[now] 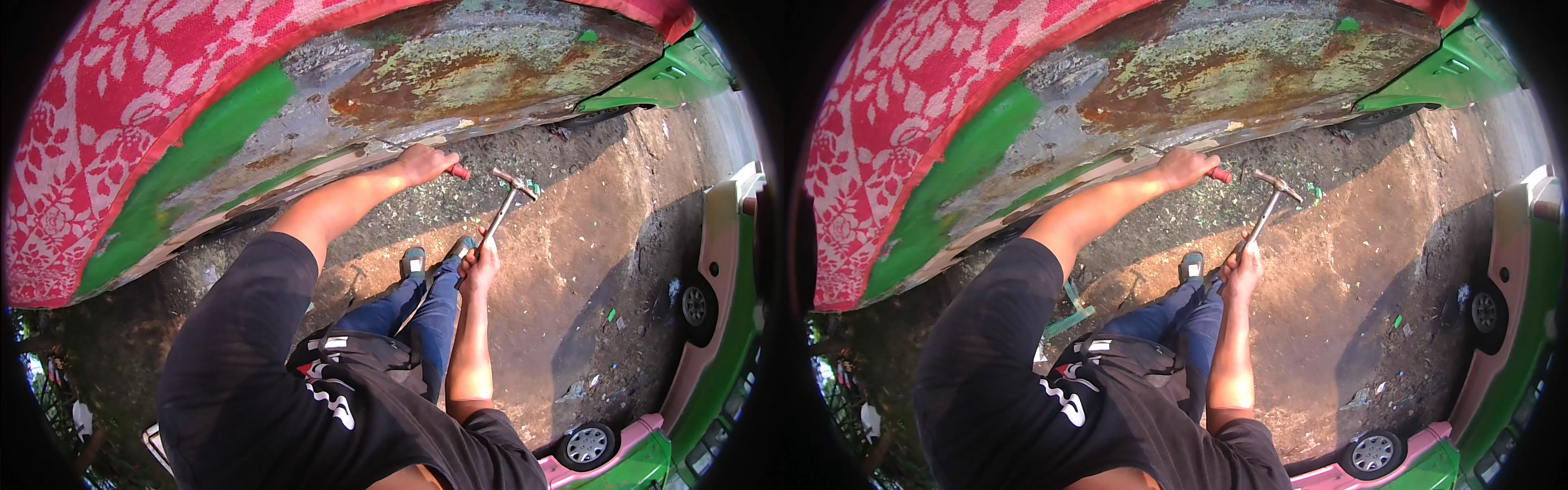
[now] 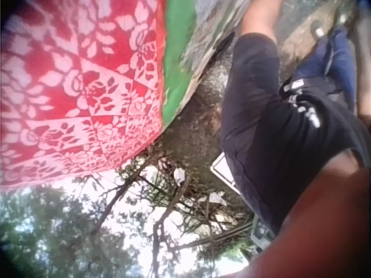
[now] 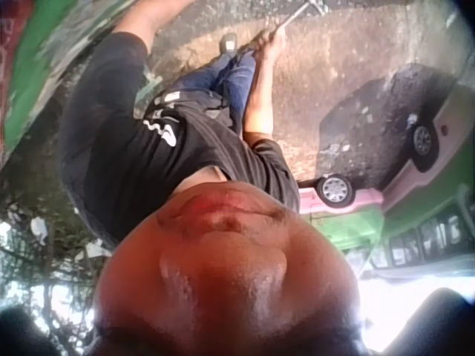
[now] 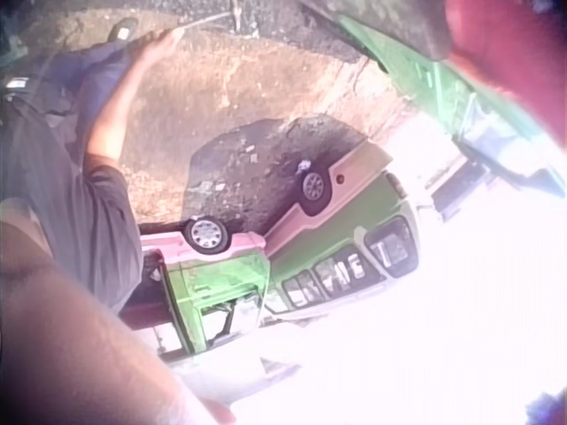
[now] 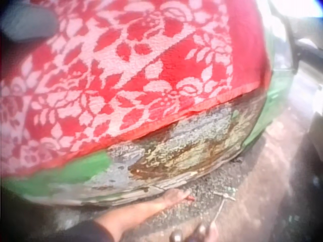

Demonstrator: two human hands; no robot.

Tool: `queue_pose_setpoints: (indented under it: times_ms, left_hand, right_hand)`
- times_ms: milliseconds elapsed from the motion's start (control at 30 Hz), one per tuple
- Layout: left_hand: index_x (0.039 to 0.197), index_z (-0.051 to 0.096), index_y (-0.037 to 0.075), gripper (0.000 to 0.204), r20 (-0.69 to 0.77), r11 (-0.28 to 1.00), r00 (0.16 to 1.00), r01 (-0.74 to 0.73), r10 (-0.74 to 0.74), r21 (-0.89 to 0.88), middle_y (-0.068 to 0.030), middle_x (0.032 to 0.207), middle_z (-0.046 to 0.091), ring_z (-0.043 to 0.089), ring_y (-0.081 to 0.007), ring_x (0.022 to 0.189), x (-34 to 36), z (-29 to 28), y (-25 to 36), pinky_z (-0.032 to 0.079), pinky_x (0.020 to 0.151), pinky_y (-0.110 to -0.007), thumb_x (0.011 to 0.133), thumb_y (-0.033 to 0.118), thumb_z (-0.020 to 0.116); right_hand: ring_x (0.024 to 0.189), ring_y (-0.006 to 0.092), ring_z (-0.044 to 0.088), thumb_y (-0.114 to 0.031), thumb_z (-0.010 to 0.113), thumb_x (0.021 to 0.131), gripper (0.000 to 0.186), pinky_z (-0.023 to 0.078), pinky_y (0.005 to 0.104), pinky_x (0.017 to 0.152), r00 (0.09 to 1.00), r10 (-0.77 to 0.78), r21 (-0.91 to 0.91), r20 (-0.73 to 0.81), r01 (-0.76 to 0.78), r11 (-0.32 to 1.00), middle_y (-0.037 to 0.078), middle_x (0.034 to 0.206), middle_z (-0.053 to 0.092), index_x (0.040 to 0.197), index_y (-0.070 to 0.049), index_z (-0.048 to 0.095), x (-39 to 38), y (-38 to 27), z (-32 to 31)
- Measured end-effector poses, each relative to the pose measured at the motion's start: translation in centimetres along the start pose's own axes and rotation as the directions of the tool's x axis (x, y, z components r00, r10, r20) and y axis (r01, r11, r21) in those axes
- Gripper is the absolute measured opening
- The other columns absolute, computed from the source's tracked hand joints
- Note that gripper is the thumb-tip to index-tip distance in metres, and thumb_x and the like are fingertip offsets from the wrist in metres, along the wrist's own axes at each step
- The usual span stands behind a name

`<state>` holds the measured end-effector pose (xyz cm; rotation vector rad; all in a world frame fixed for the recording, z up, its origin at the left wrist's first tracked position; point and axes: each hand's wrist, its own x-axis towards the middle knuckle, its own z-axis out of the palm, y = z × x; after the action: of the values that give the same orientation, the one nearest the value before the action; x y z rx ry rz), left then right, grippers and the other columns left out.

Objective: The person uses a hammer and a chisel to chip away at a green metal surface, likely removing rust or old paint. The person repeatedly strikes the chisel against the metal, creating small debris that falls to the ground.

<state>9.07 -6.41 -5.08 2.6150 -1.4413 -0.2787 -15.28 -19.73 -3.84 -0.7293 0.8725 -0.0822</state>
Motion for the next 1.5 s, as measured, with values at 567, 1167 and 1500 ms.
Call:
queue_pose_setpoints:
  times_ms: [567, 1167, 1500]
  left_hand:
    - [0.102, 0.050, 0.016, 0.016, -0.090, 0.992, 0.990, 0.107, -0.113, -0.066, -0.0086, 0.073, 0.066, 0.067, -0.0339, 0.069, 0.4, 0.1, -0.8, 0.051, 0.056, -0.048, 0.086, 0.016, 0.055]
    - [0.107, 0.051, 0.014, 0.020, 0.034, 0.981, 0.983, 0.181, -0.179, -0.071, -0.0130, 0.067, 0.065, 0.067, -0.0350, 0.066, 0.3, -0.7, -1.0, 0.052, 0.058, -0.049, 0.087, 0.015, 0.055]
    - [0.101, 0.051, 0.017, 0.022, -0.034, 0.982, 0.988, 0.145, -0.150, -0.117, -0.0073, 0.074, 0.067, 0.068, -0.0317, 0.070, -1.2, -2.4, 0.1, 0.051, 0.057, -0.047, 0.083, 0.018, 0.064]
  right_hand:
    - [0.040, 0.0035, 0.030, -0.031, 0.046, 0.104, 0.032, 0.023, 0.0217, 0.036, 1.000, 0.019, -0.068, 0.012, -0.018, 0.998, -0.006, 0.055, 0.037, 0.127, -0.012, 0.058, -0.6, 0.3, 1.8]
    - [0.041, 0.0027, 0.029, -0.029, 0.049, 0.103, 0.029, 0.022, 0.0202, 0.036, 0.999, 0.036, -0.186, 0.029, -0.030, 0.982, -0.008, 0.055, 0.033, 0.125, -0.013, 0.059, 0.5, 0.1, 1.5]
    - [0.042, 0.0024, 0.027, -0.032, 0.049, 0.102, 0.038, 0.021, 0.0207, 0.036, 0.995, -0.069, -0.123, 0.070, 0.077, 0.989, -0.007, 0.057, 0.034, 0.135, -0.012, 0.052, -0.1, -4.0, 0.8]
